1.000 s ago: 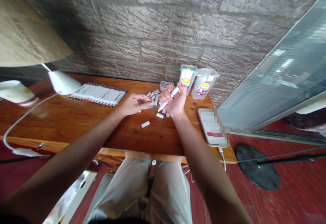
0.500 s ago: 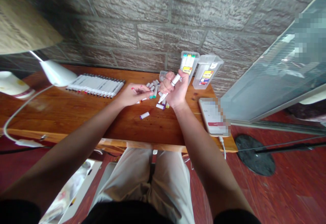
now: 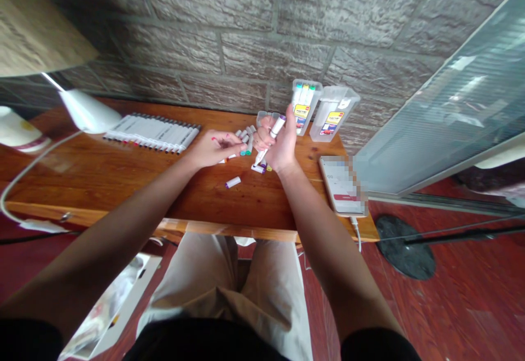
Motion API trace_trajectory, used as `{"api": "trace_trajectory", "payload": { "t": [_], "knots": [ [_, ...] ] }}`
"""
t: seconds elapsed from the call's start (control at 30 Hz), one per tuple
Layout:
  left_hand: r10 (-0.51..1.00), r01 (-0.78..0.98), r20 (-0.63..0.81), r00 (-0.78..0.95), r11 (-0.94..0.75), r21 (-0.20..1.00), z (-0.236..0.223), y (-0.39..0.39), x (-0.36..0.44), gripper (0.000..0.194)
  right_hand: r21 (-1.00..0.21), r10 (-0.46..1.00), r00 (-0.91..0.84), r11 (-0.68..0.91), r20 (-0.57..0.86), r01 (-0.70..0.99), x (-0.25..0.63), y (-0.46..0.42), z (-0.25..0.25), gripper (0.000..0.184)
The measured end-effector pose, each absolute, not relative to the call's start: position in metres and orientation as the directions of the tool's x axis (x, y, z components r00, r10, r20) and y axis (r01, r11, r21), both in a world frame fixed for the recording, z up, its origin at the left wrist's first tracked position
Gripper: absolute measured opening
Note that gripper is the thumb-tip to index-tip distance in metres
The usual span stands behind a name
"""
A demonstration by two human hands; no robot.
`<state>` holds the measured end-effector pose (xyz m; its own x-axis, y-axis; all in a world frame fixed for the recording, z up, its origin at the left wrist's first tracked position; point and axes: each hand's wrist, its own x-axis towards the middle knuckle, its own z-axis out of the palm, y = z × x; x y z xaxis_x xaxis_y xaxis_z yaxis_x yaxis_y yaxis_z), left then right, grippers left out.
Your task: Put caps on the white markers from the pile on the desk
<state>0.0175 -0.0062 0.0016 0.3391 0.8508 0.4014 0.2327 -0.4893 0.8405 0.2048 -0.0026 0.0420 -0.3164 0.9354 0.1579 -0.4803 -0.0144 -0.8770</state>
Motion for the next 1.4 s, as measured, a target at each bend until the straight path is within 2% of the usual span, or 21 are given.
{"api": "trace_trajectory", "payload": {
  "t": [0.2,0.47,0.67,0.87,1.0,1.07,1.17,1.2,1.27,1.3,1.37,1.4],
  "knots": [
    [0.858,0.263,0.4,0.322,-0.487,0.833,0.007,-0.009,0.019,0.042,-0.824,0.933,-0.339,-0.096,0.121,-0.558,0.206,0.0,0.042,0.05],
    [0.865,0.267,0.385,0.322,-0.473,0.84,0.007,-0.009,0.019,0.04,-0.743,0.921,-0.328,-0.065,0.213,-0.666,0.206,0.002,0.037,0.053],
    [0.848,0.255,0.419,0.326,-0.505,0.825,0.006,-0.009,0.018,0.041,-0.794,0.92,-0.319,-0.016,0.226,-0.608,0.201,0.001,0.04,0.053],
    [0.82,0.287,0.424,0.384,-0.542,0.79,0.01,-0.015,0.023,0.041,-0.891,0.955,-0.255,0.021,0.152,-0.454,0.187,-0.006,0.044,0.054],
    [0.815,0.319,0.416,0.403,-0.551,0.771,0.006,-0.014,0.025,0.036,-0.886,0.941,-0.271,0.059,0.204,-0.461,0.178,-0.003,0.036,0.056],
    [0.823,0.356,0.407,0.396,-0.546,0.758,0.005,-0.014,0.024,0.034,-0.88,0.938,-0.274,0.062,0.213,-0.47,0.174,0.001,0.033,0.055],
    [0.844,0.411,0.438,0.309,-0.534,0.739,0.005,-0.015,0.023,0.031,-0.915,0.958,-0.186,0.134,0.218,-0.381,0.177,0.001,0.042,0.042],
    [0.854,0.434,0.445,0.269,-0.52,0.736,0.005,-0.014,0.023,0.032,-0.932,0.974,-0.129,0.137,0.189,-0.335,0.183,-0.003,0.05,0.049],
    [0.879,0.476,0.437,0.189,-0.472,0.742,0.006,-0.012,0.023,0.032,-0.951,0.985,-0.118,0.087,0.127,-0.297,0.207,-0.024,0.073,0.081],
    [0.881,0.491,0.45,0.146,-0.459,0.74,0.006,-0.01,0.024,0.03,-0.951,0.982,-0.111,0.115,0.152,-0.286,0.225,-0.041,0.085,0.082],
    [0.861,0.543,0.503,0.072,-0.457,0.705,0.005,-0.007,0.025,0.026,-0.901,0.926,-0.124,0.307,0.357,-0.307,0.273,-0.086,0.103,0.068],
    [0.861,0.575,0.506,0.06,-0.444,0.687,0.004,-0.007,0.025,0.024,-0.887,0.909,-0.154,0.322,0.387,-0.33,0.301,-0.112,0.105,0.057]
  ]
}}
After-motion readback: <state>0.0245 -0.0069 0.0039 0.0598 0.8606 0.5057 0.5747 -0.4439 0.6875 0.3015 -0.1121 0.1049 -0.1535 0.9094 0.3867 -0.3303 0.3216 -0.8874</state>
